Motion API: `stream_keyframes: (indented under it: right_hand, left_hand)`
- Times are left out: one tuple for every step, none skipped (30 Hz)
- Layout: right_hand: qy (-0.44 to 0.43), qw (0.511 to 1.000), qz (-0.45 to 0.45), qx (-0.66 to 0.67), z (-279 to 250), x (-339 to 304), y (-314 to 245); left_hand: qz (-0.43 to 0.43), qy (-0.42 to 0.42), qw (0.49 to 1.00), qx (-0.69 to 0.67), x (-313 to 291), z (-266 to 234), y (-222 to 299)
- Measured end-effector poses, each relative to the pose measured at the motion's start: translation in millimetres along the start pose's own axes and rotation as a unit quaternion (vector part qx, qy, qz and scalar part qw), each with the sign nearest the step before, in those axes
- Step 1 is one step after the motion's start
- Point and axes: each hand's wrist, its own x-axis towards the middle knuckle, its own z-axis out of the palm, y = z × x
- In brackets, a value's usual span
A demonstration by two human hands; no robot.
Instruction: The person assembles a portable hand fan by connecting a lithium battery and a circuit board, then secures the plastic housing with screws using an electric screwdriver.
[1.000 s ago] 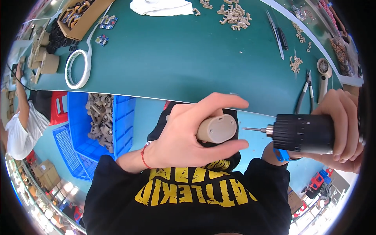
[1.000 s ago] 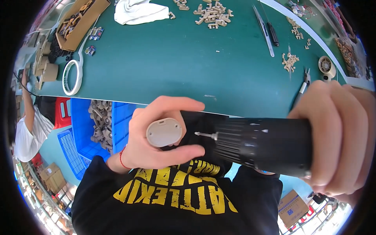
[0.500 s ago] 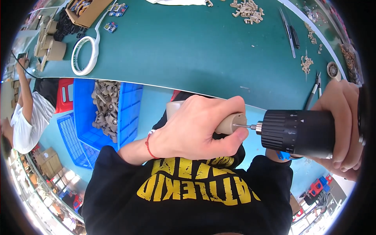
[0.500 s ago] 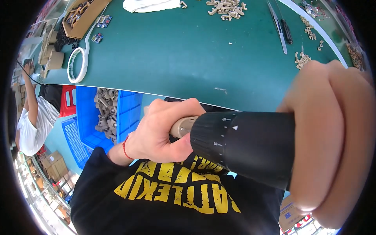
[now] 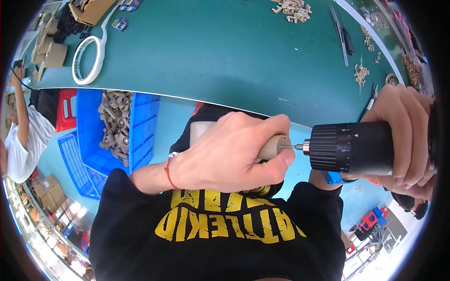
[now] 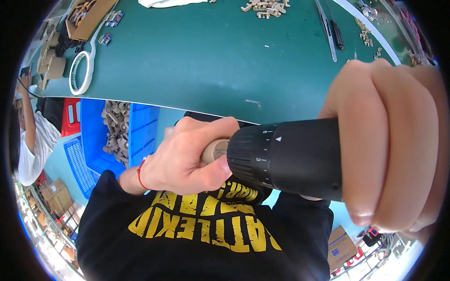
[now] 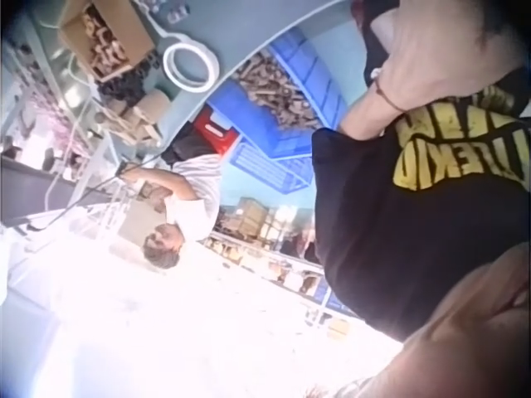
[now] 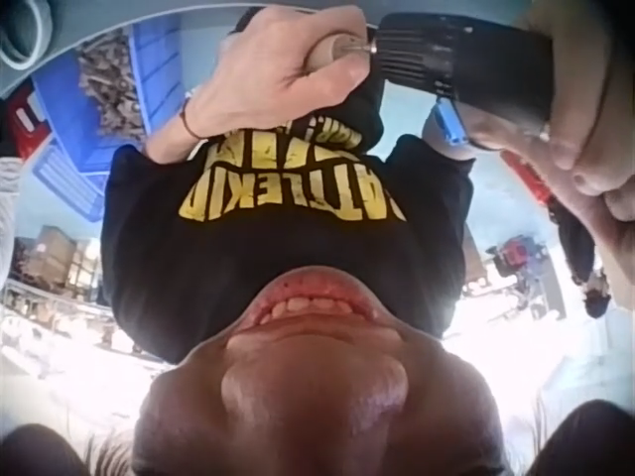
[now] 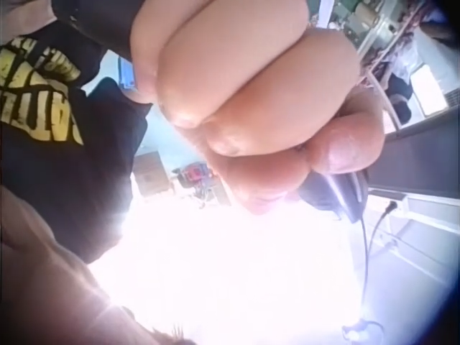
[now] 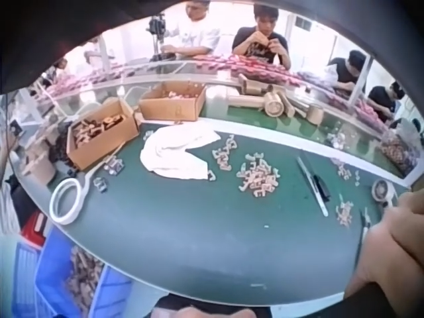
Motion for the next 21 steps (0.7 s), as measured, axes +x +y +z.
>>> stream_keyframes:
  right_hand:
    - [0.001,1.000,0.005,-0.002,3,-1,4]
    - [0.003,1.000,0.009,-0.005,9,0,19]
    - [0.004,1.000,0.013,-0.007,10,0,20]
    - [0.004,1.000,0.017,-0.010,4,0,11]
    - [0.006,1.000,0.020,-0.014,6,0,15]
    - [0.008,1.000,0.022,-0.019,6,-2,13]
    - [0.009,0.999,0.023,-0.024,2,0,10]
    - [0.008,0.999,0.024,-0.030,1,2,3]
    - [0.006,0.999,0.025,-0.037,-2,3,6]
    - [0.003,0.999,0.025,-0.044,-5,5,3]
    - [-0.004,0.999,0.025,-0.048,22,1,34]
    - [-0.011,0.998,0.025,-0.057,25,7,43]
    - [-0.019,0.998,0.026,-0.062,24,12,42]
    - [0.025,0.995,0.014,-0.097,26,9,38]
    - [0.056,0.988,-0.021,-0.142,22,7,33]
    - [0.082,0.973,-0.051,-0.210,16,8,28]
    - [0.068,0.961,-0.080,-0.256,2,8,22]
    - [0.096,0.945,-0.104,-0.294,-7,13,29]
    - [0.124,0.926,-0.128,-0.332,-14,18,36]
    - [0.139,0.919,-0.141,-0.341,-18,19,40]
    - [0.154,0.911,-0.153,-0.351,-22,20,45]
  left_hand:
    - [0.000,0.002,1.000,-0.001,0,0,-1]
    - [0.000,0.010,1.000,0.010,1,-1,-1]
    - [0.000,0.017,1.000,0.021,1,-1,-1]
    - [0.001,0.018,1.000,0.021,2,-1,0]
    - [-0.008,0.011,1.000,0.013,2,-1,0]
    - [-0.017,0.003,1.000,0.006,2,-1,1]
    - [-0.016,0.001,1.000,0.006,2,-1,1]
    - [-0.022,-0.008,0.999,0.024,3,-2,1]
    - [-0.028,-0.018,0.999,0.042,4,-2,2]
    - [-0.022,-0.020,0.999,0.043,4,-1,0]
    - [-0.035,-0.008,0.999,0.039,3,1,-6]
    - [-0.045,0.002,0.998,0.033,2,1,-10]
    - [-0.036,0.004,0.999,0.036,-1,-1,-14]
    - [-0.051,0.001,0.999,-0.008,-5,-3,-20]
    - [-0.067,-0.002,0.996,-0.053,-7,-6,-24]
    - [-0.109,-0.003,0.990,-0.089,-8,-10,-25]
    - [-0.106,-0.006,0.991,-0.088,-10,-9,-23]
    - [-0.107,0.002,0.989,-0.101,-13,-10,-23]
    - [-0.107,0.011,0.988,-0.114,-16,-10,-24]
    - [-0.106,0.025,0.989,-0.100,-13,-7,-20]
    - [-0.104,0.024,0.990,-0.096,-11,-4,-20]
